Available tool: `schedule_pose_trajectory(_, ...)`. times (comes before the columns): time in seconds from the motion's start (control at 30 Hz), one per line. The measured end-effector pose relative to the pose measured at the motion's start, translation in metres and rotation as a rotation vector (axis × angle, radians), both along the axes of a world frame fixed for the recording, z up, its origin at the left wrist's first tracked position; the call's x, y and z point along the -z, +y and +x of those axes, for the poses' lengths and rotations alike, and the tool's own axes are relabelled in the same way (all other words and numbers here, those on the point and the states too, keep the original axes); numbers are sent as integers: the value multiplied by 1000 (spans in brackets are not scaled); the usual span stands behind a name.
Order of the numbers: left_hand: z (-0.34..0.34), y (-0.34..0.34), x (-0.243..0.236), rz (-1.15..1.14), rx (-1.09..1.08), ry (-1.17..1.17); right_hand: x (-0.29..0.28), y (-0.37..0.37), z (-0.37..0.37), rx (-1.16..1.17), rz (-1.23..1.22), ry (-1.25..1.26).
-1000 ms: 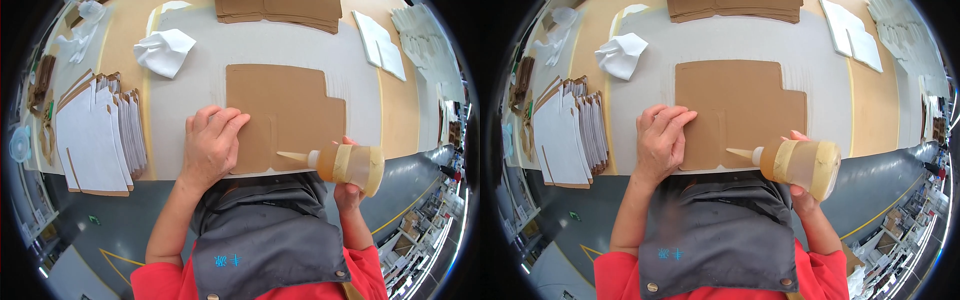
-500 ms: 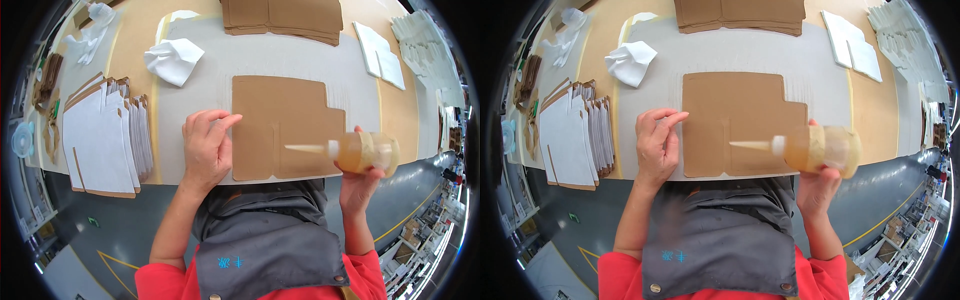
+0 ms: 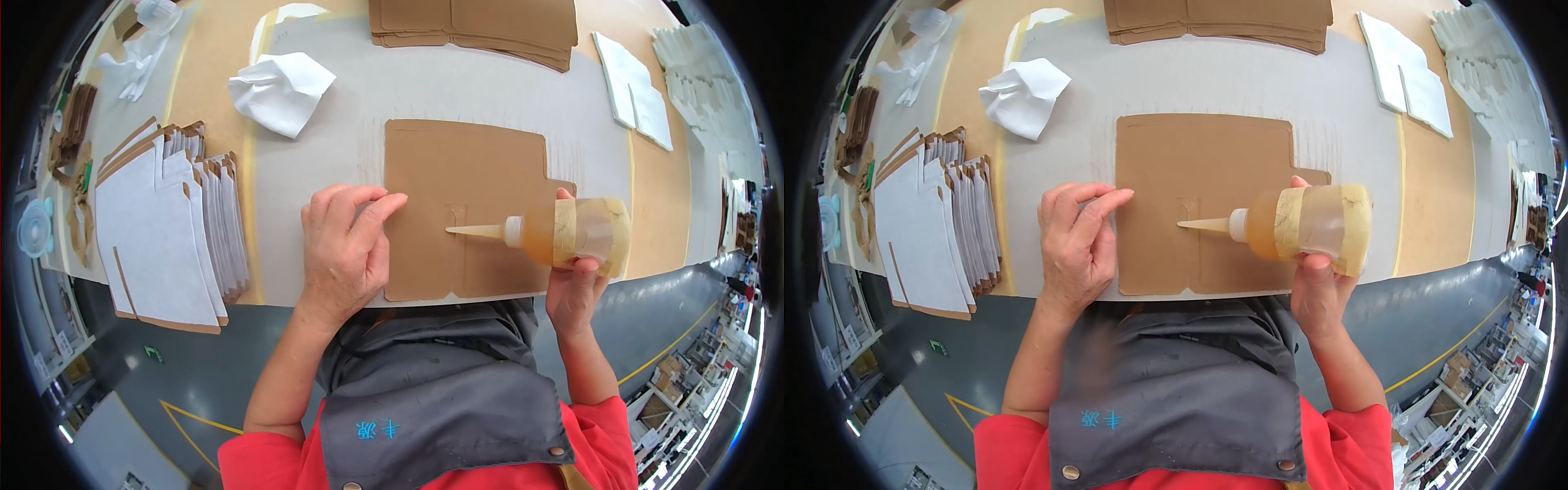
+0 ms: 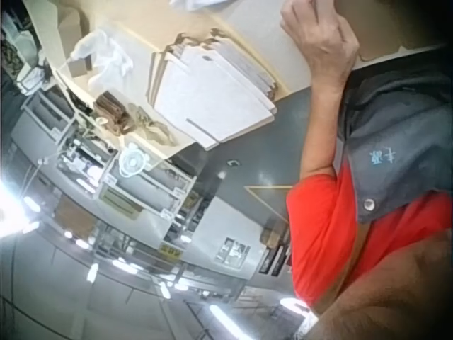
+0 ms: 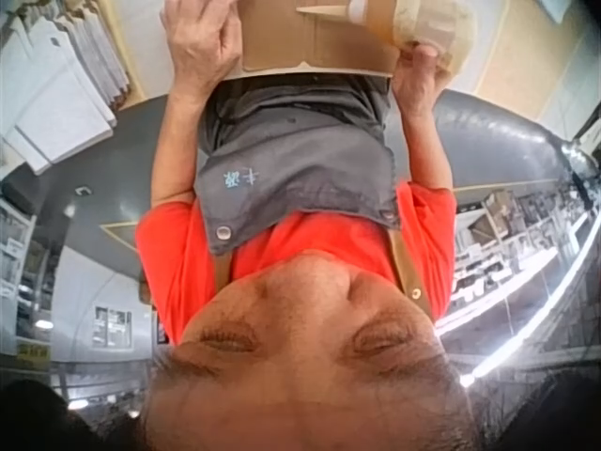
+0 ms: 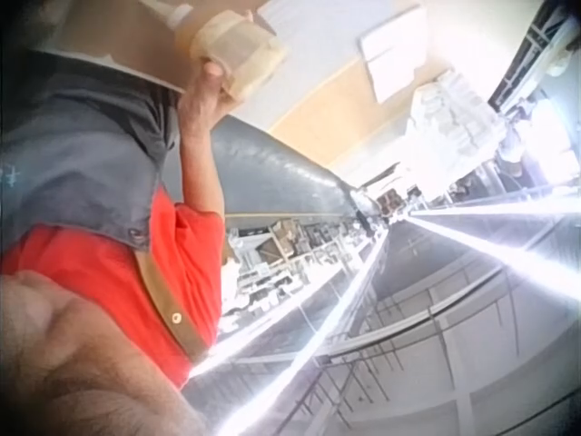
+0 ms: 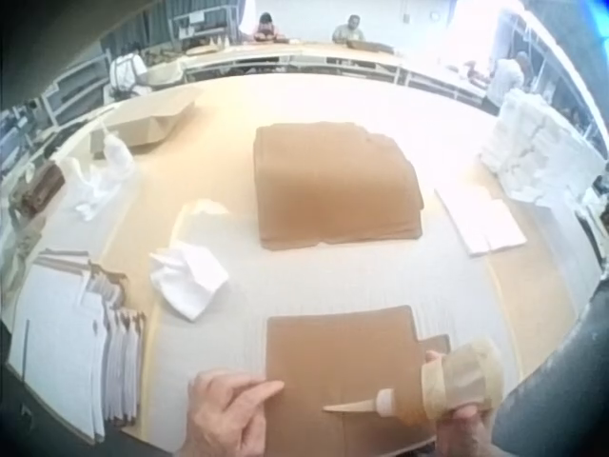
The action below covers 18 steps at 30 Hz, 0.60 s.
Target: Applying glue and white lining material to leather or cardboard components.
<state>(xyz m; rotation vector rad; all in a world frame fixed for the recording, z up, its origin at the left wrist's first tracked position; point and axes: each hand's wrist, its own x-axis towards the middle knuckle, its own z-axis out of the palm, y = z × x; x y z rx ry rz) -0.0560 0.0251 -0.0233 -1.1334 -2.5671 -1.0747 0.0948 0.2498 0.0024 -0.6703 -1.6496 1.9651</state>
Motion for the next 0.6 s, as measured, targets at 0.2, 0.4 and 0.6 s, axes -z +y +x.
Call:
schedule_pose_trajectory(0.2,0,1,1,1,0,21,-3,-4,17,-34,35,-58)
schedule_pose_trajectory(0.4,2,0,2,8,-6,40,-7,-10,36,-69,28,-102)
schedule_pose_trajectory(0.6,3,0,1,12,-6,45,-4,-20,44,-52,-12,-114)
